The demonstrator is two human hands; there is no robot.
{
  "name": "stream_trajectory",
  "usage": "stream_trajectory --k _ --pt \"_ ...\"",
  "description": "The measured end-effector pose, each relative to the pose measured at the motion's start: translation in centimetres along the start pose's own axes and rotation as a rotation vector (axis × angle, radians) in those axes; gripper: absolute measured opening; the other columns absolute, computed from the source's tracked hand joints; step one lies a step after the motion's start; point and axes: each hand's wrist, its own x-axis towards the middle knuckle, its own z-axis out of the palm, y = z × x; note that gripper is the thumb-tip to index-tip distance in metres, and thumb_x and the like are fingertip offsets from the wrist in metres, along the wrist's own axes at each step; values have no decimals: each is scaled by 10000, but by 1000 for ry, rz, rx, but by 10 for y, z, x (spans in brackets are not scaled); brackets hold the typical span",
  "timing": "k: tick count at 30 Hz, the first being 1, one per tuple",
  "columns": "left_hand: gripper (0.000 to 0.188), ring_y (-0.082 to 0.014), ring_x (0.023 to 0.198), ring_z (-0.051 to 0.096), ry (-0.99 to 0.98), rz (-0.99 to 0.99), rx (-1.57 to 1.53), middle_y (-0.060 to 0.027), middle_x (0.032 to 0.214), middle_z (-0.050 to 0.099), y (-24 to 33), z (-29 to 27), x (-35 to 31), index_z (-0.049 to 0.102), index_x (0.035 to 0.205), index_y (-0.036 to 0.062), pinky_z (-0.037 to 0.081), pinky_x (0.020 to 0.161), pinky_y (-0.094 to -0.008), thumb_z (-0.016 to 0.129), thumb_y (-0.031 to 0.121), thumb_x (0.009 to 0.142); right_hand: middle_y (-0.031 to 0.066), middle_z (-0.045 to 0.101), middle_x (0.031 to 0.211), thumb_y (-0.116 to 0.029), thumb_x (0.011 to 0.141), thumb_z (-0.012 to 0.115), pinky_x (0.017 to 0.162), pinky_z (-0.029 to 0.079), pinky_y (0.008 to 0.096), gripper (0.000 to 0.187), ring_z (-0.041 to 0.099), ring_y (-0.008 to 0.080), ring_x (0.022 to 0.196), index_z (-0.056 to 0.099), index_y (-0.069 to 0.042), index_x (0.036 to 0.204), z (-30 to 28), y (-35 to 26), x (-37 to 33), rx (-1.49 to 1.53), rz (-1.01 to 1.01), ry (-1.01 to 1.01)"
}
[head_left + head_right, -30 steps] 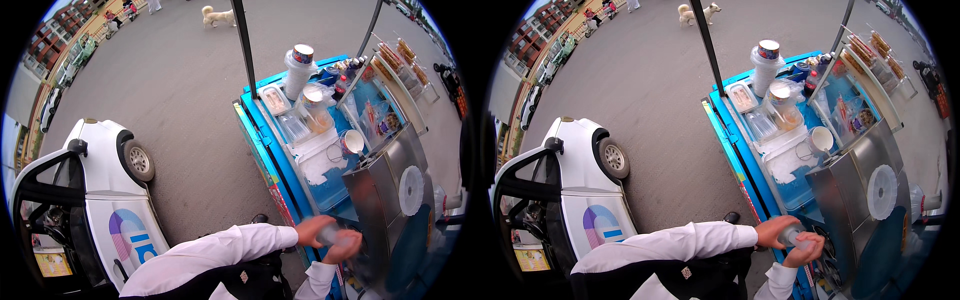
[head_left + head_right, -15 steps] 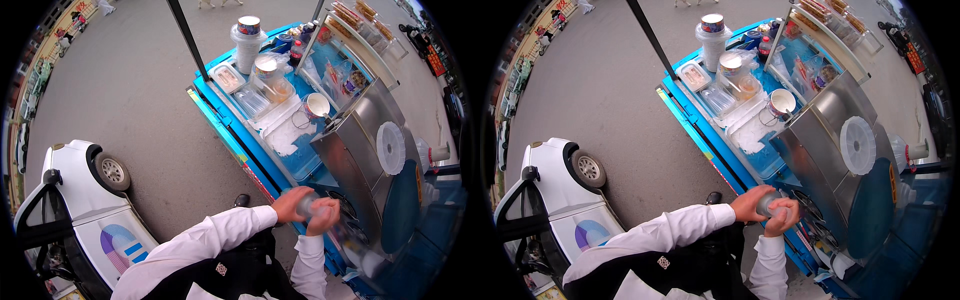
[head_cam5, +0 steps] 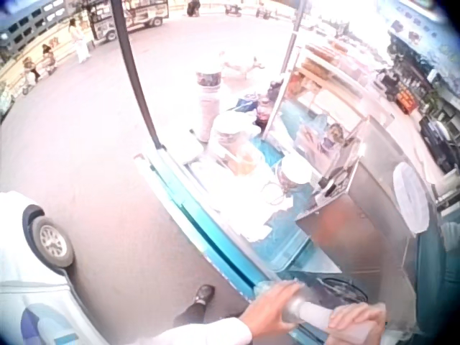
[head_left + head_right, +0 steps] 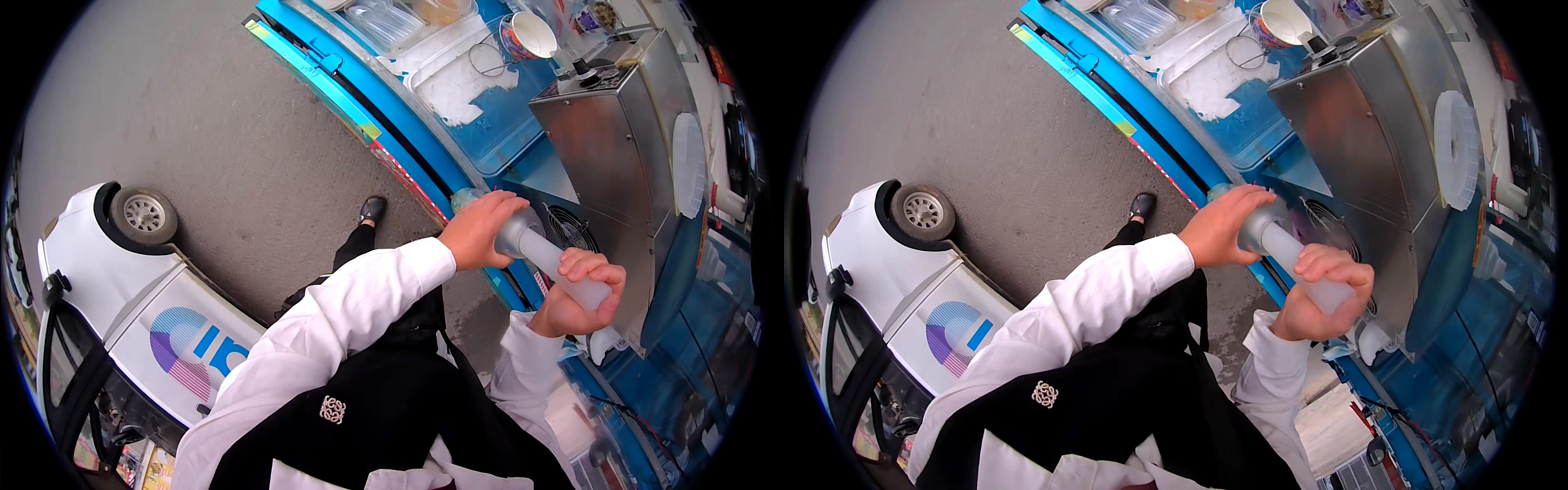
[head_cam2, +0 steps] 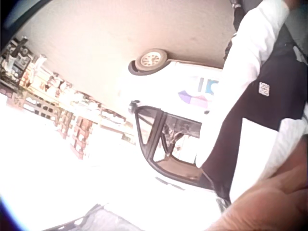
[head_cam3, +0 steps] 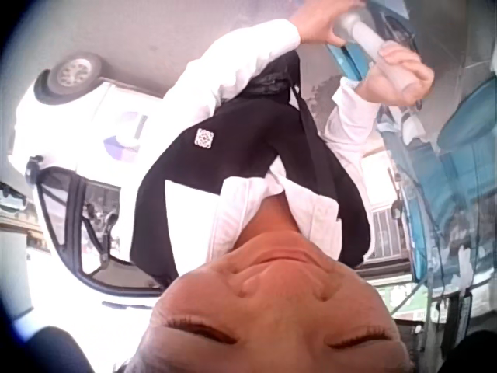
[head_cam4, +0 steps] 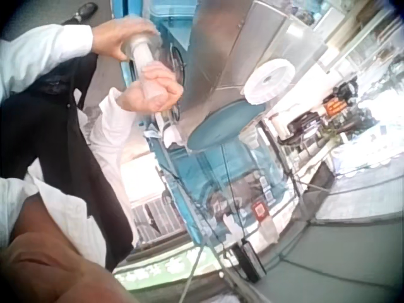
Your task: The person prepares a drink at a street food cart. They use a manual pump to add a green ingredient into a plastic cup, then add a red syrup and water from a large dispenser. The person handles a blue lid and a metal tray during the process.
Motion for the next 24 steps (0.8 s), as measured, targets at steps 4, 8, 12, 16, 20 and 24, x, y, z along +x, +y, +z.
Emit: stream_trajectory --k 4,8,12,16,20,24 --pt "843 -379 1262 446 -23 43 29 -179 1320 472 -1 0 3 427 1333 84 420 1019 -440 808 178 587 103 527 669 -405 936 486 653 484 351 385 527 193 600 409 -44 827 -2 43 -13 -166 67 94" --pt "860 -376 1282 431 -61 65 13 -177 1350 457 5 -5 2 412 1353 86 397 1044 -440 811 213 601 77 536 712 -248 882 600 710 460 310 268 538 166 681 422 -50 850 11 30 -17 -217 -17 60" --pt "830 -357 1287 432 -90 27 6 -171 1358 468 11 -7 4 418 1356 87 390 1050 -425 803 240 636 79 566 731 -28 833 625 741 482 316 202 563 156 694 425 -57 849 12 12 -11 -318 90 152" --pt "825 -360 1250 462 -112 18 35 -170 1344 476 12 -3 8 420 1350 78 407 1032 -412 811 234 640 87 594 735 -16 818 641 716 495 321 218 590 160 690 428 -52 845 6 8 -12 -318 -4 174" --pt "844 -360 1232 474 -139 31 54 -170 1336 479 12 -7 12 416 1349 79 408 1026 -412 835 222 630 76 614 758 -20 787 681 724 492 314 217 590 156 703 471 -57 825 -1 40 -22 -314 93 235" --pt "922 -371 1243 465 -183 68 101 -194 1349 465 5 -9 9 387 1369 43 398 1039 -424 872 256 614 51 619 775 -14 767 703 718 486 298 211 577 135 725 500 -57 809 0 43 -31 -344 141 253"
